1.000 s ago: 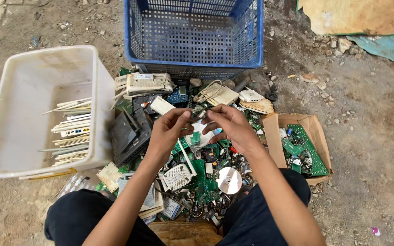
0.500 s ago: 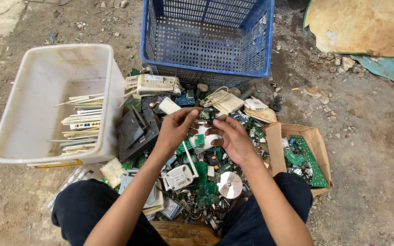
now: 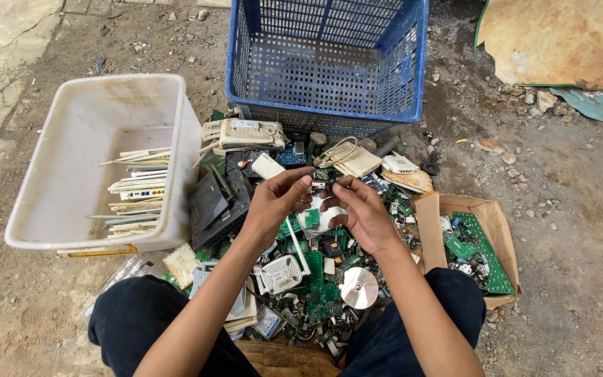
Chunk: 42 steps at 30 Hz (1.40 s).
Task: The person sits on the ground and sorts through a pile of electronic waste, picking up various circuit boards and components one by one. They inspect each item briefly before placing it into a cardboard box.
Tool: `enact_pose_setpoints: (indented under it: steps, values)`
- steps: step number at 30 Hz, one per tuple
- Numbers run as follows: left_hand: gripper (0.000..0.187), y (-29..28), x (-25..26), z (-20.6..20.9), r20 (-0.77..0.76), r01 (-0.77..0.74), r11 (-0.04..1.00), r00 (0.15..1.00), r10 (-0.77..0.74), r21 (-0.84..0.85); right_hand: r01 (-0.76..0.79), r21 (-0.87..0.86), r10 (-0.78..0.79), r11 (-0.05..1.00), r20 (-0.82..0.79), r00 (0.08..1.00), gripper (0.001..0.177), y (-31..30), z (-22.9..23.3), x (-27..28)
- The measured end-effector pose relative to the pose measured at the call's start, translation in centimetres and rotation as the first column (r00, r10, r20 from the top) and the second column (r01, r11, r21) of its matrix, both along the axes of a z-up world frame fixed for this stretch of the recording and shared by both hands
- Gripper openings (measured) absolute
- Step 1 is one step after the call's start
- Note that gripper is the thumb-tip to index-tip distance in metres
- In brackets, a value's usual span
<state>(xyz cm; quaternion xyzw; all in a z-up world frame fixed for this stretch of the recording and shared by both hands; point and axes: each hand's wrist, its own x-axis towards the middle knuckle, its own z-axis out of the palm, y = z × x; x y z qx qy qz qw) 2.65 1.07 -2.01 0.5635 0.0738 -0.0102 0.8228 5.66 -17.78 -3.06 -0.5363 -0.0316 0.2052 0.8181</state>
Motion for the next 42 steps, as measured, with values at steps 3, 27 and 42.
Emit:
enact_pose_setpoints:
  steps: [3,27,42]
  values:
    - [0.046,-0.3,0.0,0.5,-0.003,-0.004,1.0,1.0,0.004,0.008,0.038,-0.024,-0.038,0.999,0.035,0.999,0.016,-0.2,0.4,0.0]
    - [0.029,-0.7,-1.1,3.2,0.22,-0.108,0.964,0.974,0.054,0.244,0.217,-0.005,-0.206,0.976,0.289,0.935,0.027,0.0,1.7,-0.5]
    - [0.027,-0.6,-0.8,1.9,0.391,-0.149,0.953,0.92,0.035,0.265,0.251,-0.001,-0.232,0.968,0.379,0.896,0.04,-0.2,1.4,-0.3]
